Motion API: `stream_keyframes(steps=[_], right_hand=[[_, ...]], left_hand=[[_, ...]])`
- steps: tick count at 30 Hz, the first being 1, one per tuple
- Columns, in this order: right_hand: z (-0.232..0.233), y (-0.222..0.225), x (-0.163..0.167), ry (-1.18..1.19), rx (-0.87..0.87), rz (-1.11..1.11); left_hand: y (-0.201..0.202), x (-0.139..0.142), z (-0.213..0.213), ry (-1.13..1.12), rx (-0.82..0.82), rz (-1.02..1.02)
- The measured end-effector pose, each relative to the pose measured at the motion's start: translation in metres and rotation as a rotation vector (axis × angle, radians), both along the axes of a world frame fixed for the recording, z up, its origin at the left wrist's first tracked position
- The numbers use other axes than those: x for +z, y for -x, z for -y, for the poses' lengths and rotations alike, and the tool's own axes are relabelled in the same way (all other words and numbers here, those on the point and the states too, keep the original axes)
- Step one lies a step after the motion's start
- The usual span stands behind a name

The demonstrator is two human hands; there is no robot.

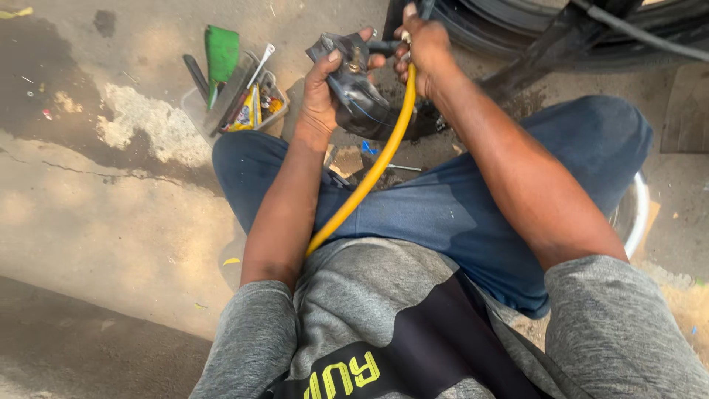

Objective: The person removes a motorcycle tire, inflates the inner tube, submerges it in water to locate a leak, and then reassembles the tire onto the wheel using a tire lever. The person secures the tire bead and ensures the tube is properly seated inside the tire.

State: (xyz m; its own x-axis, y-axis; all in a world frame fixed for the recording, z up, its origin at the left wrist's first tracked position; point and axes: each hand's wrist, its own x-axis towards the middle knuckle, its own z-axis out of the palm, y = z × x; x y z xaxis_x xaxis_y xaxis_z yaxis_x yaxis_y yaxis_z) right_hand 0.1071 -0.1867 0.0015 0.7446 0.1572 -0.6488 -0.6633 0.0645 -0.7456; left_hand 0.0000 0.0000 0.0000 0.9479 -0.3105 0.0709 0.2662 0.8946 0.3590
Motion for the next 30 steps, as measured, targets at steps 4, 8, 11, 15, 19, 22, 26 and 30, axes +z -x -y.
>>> stream_keyframes(steps=[4,8,11,15,19,22,26,30], right_hand=[[-0.018,0.025,0.050,-0.244,0.204,0.157],[-0.015,0.035,0.080,-0.327,0.286,0.230],[-0.011,0.035,0.092,-0.391,0.289,0.294],[-0.011,0.038,0.094,-0.459,0.298,0.312],[-0.011,0.040,0.095,-0.435,0.302,0.295],[-0.015,0.041,0.099,-0.459,0.309,0.296],[-0.015,0.047,0.101,-0.471,0.341,0.305],[-0.017,0.054,0.096,-0.489,0.364,0.306]], left_hand=[[-0.013,0.041,-0.012,-0.263,0.250,-0.003],[-0.022,0.053,-0.017,-0.674,0.418,0.051],[-0.035,0.053,-0.014,-0.919,0.554,0.192],[-0.031,0.051,-0.011,-1.024,0.578,0.202],[-0.027,0.056,-0.011,-0.897,0.512,0.113],[-0.028,0.062,-0.012,-0.956,0.534,0.134],[-0.029,0.067,-0.011,-1.049,0.599,0.233],[-0.027,0.067,-0.005,-1.131,0.650,0.192]])
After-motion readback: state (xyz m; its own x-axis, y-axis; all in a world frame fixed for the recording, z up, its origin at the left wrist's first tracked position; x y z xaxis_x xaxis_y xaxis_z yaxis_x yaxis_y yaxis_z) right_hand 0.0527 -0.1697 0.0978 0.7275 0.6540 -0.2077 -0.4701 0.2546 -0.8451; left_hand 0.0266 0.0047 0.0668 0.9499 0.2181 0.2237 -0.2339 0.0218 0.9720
